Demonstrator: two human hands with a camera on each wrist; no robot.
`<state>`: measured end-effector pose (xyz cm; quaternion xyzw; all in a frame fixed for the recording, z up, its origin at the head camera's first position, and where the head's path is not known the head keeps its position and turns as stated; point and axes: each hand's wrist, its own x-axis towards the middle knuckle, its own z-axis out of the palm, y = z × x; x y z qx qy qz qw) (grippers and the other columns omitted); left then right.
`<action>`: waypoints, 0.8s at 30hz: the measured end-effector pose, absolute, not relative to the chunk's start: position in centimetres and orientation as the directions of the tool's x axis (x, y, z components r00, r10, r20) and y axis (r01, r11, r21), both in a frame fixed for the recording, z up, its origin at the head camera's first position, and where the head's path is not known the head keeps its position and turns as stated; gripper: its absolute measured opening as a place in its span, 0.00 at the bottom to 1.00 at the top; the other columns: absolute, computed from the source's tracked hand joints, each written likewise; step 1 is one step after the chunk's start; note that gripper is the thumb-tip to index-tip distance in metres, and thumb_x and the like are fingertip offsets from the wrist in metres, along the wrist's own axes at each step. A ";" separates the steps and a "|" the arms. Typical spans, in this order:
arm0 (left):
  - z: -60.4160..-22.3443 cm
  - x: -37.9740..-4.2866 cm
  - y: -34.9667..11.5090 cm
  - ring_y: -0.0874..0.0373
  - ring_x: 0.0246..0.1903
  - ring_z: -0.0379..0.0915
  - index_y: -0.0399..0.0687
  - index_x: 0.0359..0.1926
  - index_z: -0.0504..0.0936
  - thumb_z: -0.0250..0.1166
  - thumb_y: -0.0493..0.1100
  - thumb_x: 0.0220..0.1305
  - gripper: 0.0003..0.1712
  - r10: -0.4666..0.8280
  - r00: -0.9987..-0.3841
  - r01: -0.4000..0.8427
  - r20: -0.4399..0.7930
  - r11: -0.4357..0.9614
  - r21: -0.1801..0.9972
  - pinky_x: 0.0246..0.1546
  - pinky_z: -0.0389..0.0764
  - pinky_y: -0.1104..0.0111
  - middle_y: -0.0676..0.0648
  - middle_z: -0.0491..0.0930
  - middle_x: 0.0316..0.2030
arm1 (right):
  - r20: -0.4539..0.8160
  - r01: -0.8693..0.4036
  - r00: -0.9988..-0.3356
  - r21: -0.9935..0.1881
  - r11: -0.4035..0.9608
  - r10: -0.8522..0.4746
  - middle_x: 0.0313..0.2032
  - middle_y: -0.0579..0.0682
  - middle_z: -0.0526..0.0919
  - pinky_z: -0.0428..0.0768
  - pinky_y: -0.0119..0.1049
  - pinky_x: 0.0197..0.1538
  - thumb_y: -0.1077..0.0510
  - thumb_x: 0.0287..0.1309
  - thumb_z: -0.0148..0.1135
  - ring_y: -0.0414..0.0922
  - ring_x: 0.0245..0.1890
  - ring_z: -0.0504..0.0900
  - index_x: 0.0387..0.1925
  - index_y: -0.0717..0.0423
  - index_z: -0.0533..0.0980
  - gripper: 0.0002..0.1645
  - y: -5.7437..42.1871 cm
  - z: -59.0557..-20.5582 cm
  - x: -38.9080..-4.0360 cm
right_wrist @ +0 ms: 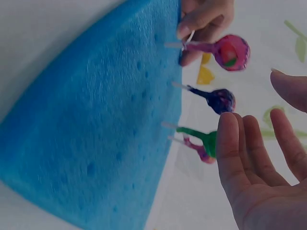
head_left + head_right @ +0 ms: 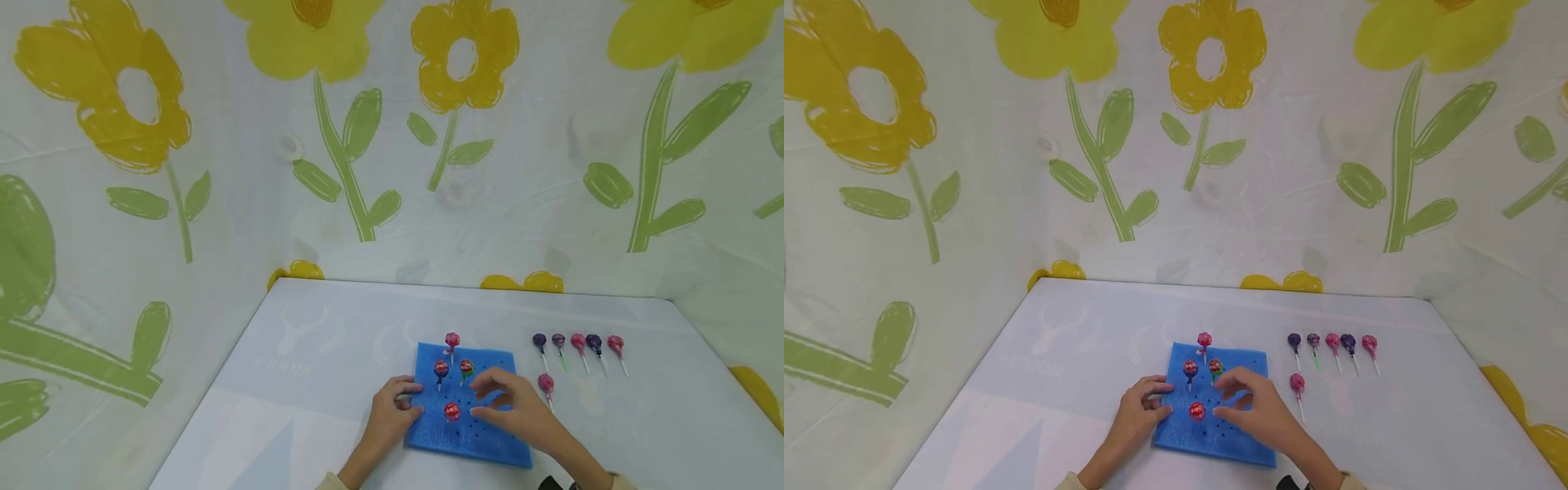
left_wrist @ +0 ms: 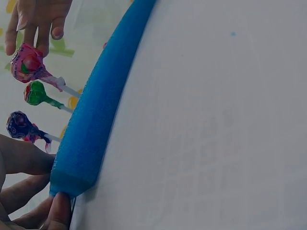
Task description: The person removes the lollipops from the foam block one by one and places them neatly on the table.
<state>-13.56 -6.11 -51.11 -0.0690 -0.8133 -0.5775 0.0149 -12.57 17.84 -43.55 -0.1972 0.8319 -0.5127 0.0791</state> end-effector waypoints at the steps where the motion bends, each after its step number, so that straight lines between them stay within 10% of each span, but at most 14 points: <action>1: -51.1 -13.6 -6.1 0.52 0.44 0.76 0.40 0.42 0.84 0.68 0.29 0.47 0.17 0.095 -0.990 0.126 0.100 0.325 0.937 0.38 0.79 0.71 0.43 0.75 0.51 | 0.065 -0.241 -0.909 -0.888 0.392 -0.412 0.43 0.58 0.79 0.80 0.34 0.41 0.55 0.54 0.67 0.55 0.42 0.78 0.44 0.61 0.74 0.19 17.6 -43.7 -12.5; 24: -51.1 -13.7 -6.0 0.51 0.46 0.76 0.40 0.43 0.83 0.68 0.30 0.48 0.17 0.089 -0.992 0.111 0.086 0.331 0.937 0.39 0.78 0.72 0.44 0.75 0.52 | 0.062 -0.209 -0.919 -0.915 0.345 -0.390 0.38 0.49 0.80 0.80 0.32 0.41 0.61 0.49 0.71 0.42 0.39 0.79 0.41 0.58 0.76 0.16 13.9 -46.9 -12.4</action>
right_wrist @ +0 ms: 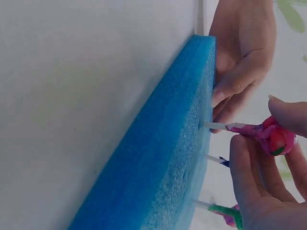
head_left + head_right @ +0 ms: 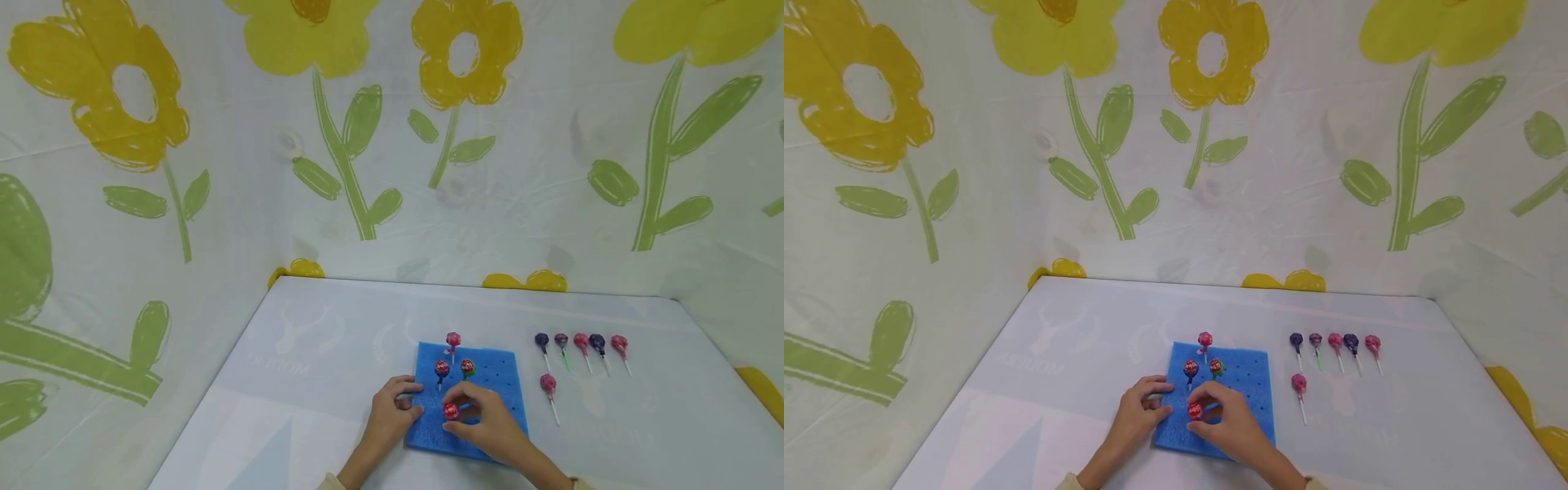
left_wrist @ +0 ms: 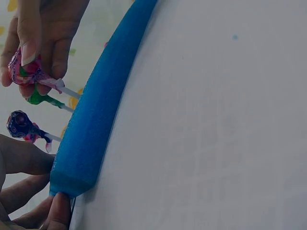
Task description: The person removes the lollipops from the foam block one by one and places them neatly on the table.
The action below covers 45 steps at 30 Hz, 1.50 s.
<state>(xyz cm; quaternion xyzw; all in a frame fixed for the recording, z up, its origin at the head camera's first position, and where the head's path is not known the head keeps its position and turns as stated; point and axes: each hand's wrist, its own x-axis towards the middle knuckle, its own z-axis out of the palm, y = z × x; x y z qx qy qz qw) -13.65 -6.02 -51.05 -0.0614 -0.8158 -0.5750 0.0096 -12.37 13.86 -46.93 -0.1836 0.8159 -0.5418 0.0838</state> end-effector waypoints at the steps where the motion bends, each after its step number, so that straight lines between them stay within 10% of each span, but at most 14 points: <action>1: -51.0 -13.6 -6.0 0.51 0.45 0.76 0.40 0.43 0.83 0.68 0.30 0.48 0.17 0.090 -0.992 0.112 0.087 0.330 0.937 0.39 0.79 0.72 0.43 0.75 0.52 | 0.062 -0.201 -0.923 -0.919 0.338 -0.381 0.38 0.49 0.80 0.80 0.32 0.42 0.61 0.49 0.71 0.42 0.39 0.79 0.40 0.58 0.76 0.16 13.8 -47.0 -12.3; 20: -50.7 -13.5 -6.2 0.49 0.45 0.76 0.38 0.42 0.83 0.69 0.29 0.47 0.17 0.097 -0.987 0.150 0.126 0.309 0.939 0.39 0.79 0.68 0.40 0.74 0.52 | 0.190 -0.244 -0.940 -0.955 0.166 -0.284 0.41 0.60 0.82 0.80 0.34 0.44 0.65 0.50 0.68 0.43 0.40 0.82 0.44 0.63 0.78 0.17 13.8 -46.0 -11.9; 45: -51.1 -13.4 -6.2 0.52 0.42 0.76 0.38 0.42 0.83 0.69 0.28 0.46 0.18 0.094 -0.987 0.153 0.133 0.260 0.953 0.37 0.79 0.68 0.40 0.74 0.53 | 0.302 -0.317 -0.948 -0.893 0.320 -0.099 0.40 0.48 0.80 0.80 0.30 0.42 0.61 0.50 0.70 0.39 0.42 0.81 0.43 0.53 0.76 0.17 18.2 -44.1 -11.9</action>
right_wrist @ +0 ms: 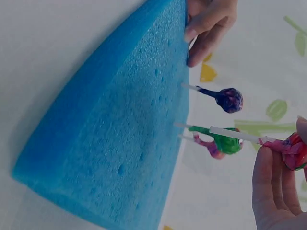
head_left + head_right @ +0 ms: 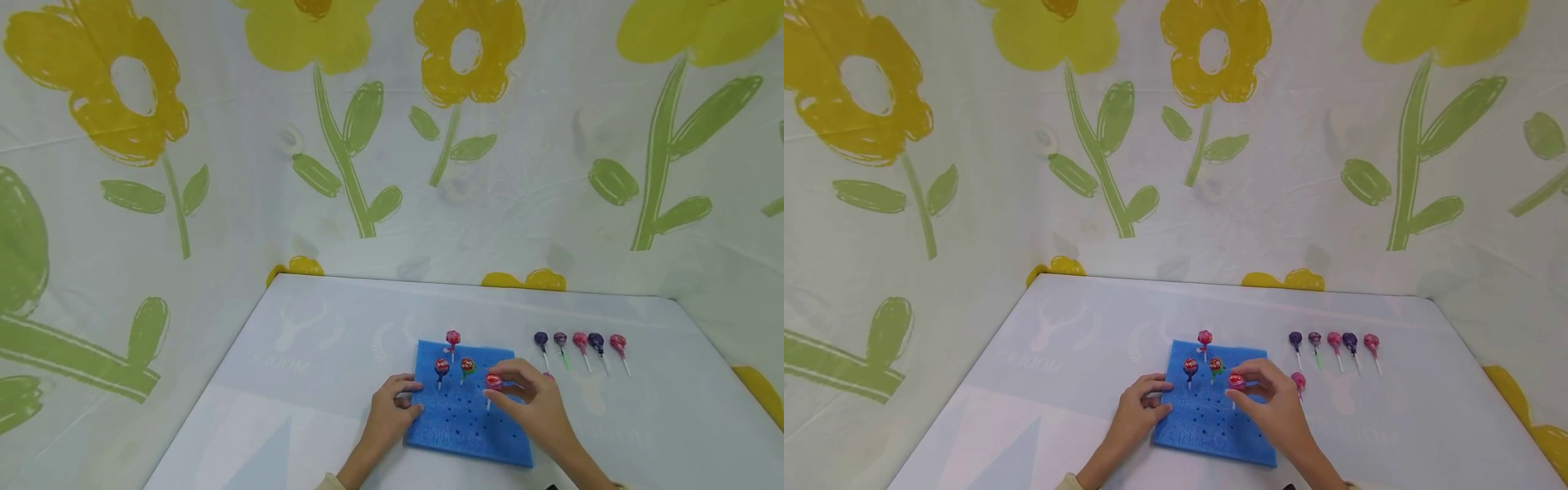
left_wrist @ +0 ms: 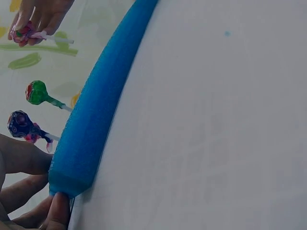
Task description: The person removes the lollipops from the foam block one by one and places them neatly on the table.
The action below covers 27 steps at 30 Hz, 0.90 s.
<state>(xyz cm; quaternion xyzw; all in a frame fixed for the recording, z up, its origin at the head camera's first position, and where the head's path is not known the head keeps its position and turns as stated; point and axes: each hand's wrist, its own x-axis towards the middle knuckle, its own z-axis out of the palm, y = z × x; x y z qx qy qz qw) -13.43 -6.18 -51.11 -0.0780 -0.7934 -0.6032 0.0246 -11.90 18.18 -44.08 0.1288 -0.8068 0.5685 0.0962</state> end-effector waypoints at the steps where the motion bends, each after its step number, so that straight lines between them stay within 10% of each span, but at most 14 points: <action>1: -51.1 -13.5 -6.2 0.52 0.42 0.76 0.39 0.42 0.83 0.69 0.28 0.46 0.18 0.094 -0.987 0.153 0.133 0.261 0.953 0.37 0.79 0.68 0.40 0.74 0.53 | 0.303 -0.317 -0.948 -0.890 0.327 -0.093 0.40 0.48 0.80 0.80 0.30 0.42 0.61 0.50 0.69 0.39 0.42 0.81 0.44 0.54 0.76 0.17 18.3 -44.0 -11.9; 27: -51.4 -13.5 -6.1 0.53 0.43 0.75 0.39 0.42 0.83 0.68 0.29 0.47 0.17 0.085 -0.991 0.128 0.107 0.302 0.945 0.38 0.78 0.72 0.43 0.74 0.52 | 0.278 -0.224 -0.959 -0.854 0.469 0.049 0.39 0.51 0.81 0.78 0.24 0.40 0.59 0.53 0.68 0.36 0.38 0.80 0.45 0.56 0.77 0.17 22.6 -43.8 -11.9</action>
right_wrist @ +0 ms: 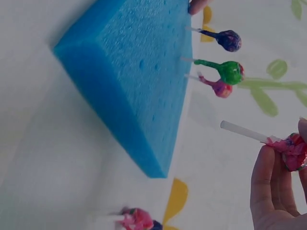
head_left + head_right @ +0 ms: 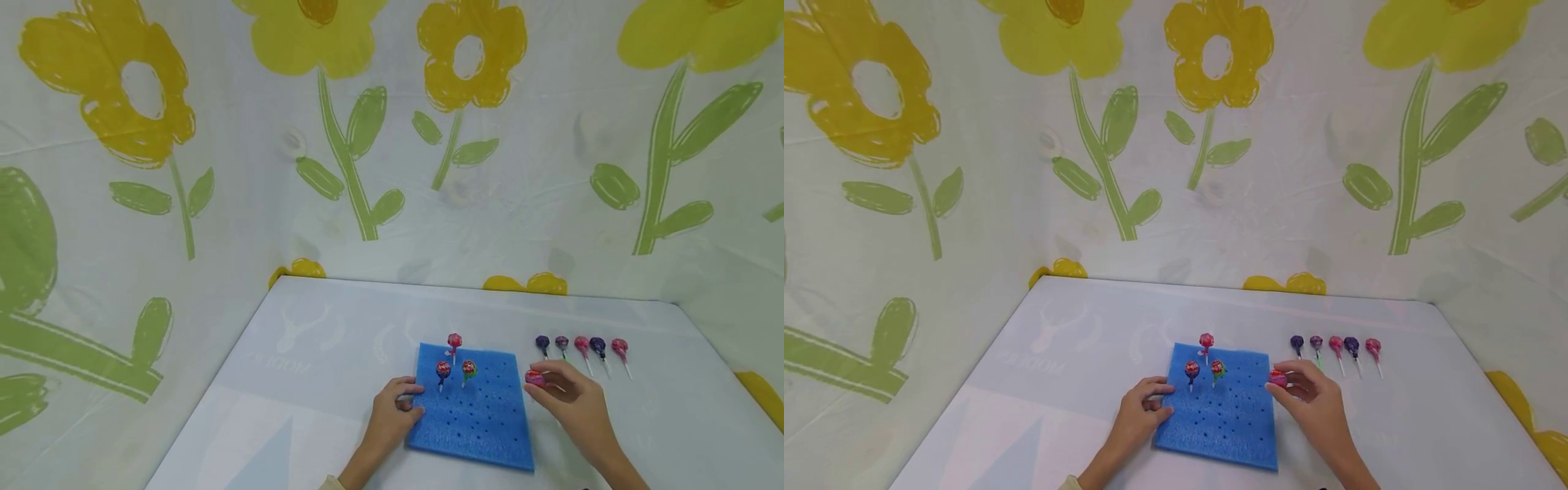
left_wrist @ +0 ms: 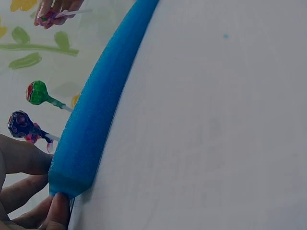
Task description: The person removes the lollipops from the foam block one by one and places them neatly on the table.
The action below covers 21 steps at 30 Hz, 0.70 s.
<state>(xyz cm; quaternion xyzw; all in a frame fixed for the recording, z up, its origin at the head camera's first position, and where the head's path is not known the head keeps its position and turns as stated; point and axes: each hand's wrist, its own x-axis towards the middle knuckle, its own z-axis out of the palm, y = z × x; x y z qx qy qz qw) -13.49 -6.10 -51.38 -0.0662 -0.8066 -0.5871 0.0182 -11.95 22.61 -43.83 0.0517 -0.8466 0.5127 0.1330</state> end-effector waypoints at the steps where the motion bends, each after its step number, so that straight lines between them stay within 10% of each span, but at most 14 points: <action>1: -51.4 -13.5 -6.1 0.53 0.43 0.75 0.39 0.42 0.83 0.68 0.29 0.47 0.17 0.087 -0.990 0.129 0.108 0.302 0.944 0.38 0.78 0.72 0.43 0.74 0.52 | 0.279 -0.223 -0.959 -0.855 0.468 0.052 0.39 0.50 0.81 0.78 0.24 0.40 0.59 0.53 0.68 0.36 0.38 0.80 0.45 0.57 0.77 0.17 22.8 -43.8 -11.9; 21: -51.3 -13.3 -6.1 0.52 0.42 0.76 0.39 0.42 0.83 0.68 0.29 0.46 0.17 0.083 -0.987 0.156 0.138 0.272 0.949 0.37 0.79 0.69 0.42 0.74 0.52 | 0.241 -0.132 -0.962 -0.828 0.544 0.132 0.40 0.46 0.81 0.76 0.20 0.38 0.56 0.57 0.65 0.31 0.36 0.78 0.51 0.60 0.76 0.21 26.6 -44.6 -12.5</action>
